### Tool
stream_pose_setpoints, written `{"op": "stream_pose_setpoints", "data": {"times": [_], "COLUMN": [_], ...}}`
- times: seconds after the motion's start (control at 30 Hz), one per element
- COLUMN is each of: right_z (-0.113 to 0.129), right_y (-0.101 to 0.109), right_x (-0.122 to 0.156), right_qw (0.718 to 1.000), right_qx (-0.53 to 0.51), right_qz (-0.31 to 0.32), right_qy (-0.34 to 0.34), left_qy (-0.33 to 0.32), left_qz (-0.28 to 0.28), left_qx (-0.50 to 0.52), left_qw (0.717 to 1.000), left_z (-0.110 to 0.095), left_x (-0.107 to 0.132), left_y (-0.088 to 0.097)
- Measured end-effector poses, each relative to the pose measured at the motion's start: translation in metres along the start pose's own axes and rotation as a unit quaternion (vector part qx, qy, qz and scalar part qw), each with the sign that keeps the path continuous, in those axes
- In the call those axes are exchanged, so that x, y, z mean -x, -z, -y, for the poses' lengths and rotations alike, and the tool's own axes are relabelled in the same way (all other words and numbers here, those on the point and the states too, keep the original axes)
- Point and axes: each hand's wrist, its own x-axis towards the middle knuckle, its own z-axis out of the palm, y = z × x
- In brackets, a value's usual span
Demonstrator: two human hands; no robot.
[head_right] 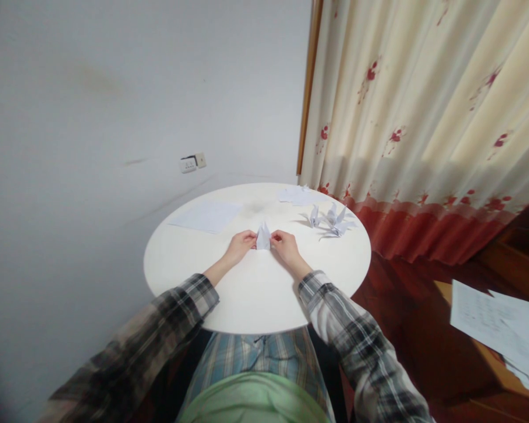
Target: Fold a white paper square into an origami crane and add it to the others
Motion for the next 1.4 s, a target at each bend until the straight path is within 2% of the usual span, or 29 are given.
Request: {"op": "stream_pose_setpoints", "data": {"times": [0.23, 0.4, 0.83, 1.1, 1.27, 1.4], "right_z": [0.004, 0.007, 0.005, 0.002, 0.000, -0.001], "right_y": [0.001, 0.001, 0.000, -0.002, -0.002, 0.000], "right_x": [-0.001, -0.001, -0.002, 0.001, 0.001, 0.000], "right_qw": [1.000, 0.999, 0.998, 0.997, 0.993, 0.988], "right_qx": [0.024, -0.001, -0.005, 0.071, 0.102, 0.142], "right_qz": [-0.017, -0.030, -0.063, -0.038, -0.020, -0.007], "right_qy": [-0.007, -0.013, -0.005, 0.013, 0.059, 0.056], "left_qy": [-0.006, -0.016, -0.033, -0.085, -0.102, -0.097], "left_qz": [-0.002, -0.007, -0.020, -0.016, 0.002, 0.003], "left_qx": [0.018, 0.020, 0.066, -0.090, -0.098, -0.100], "left_qw": [1.000, 1.000, 0.997, 0.992, 0.990, 0.990], "left_z": [-0.005, -0.005, 0.006, 0.004, -0.003, -0.005], "left_x": [0.001, 0.001, -0.008, -0.005, -0.001, 0.000], "left_y": [-0.001, -0.001, 0.001, 0.003, -0.001, -0.001]}}
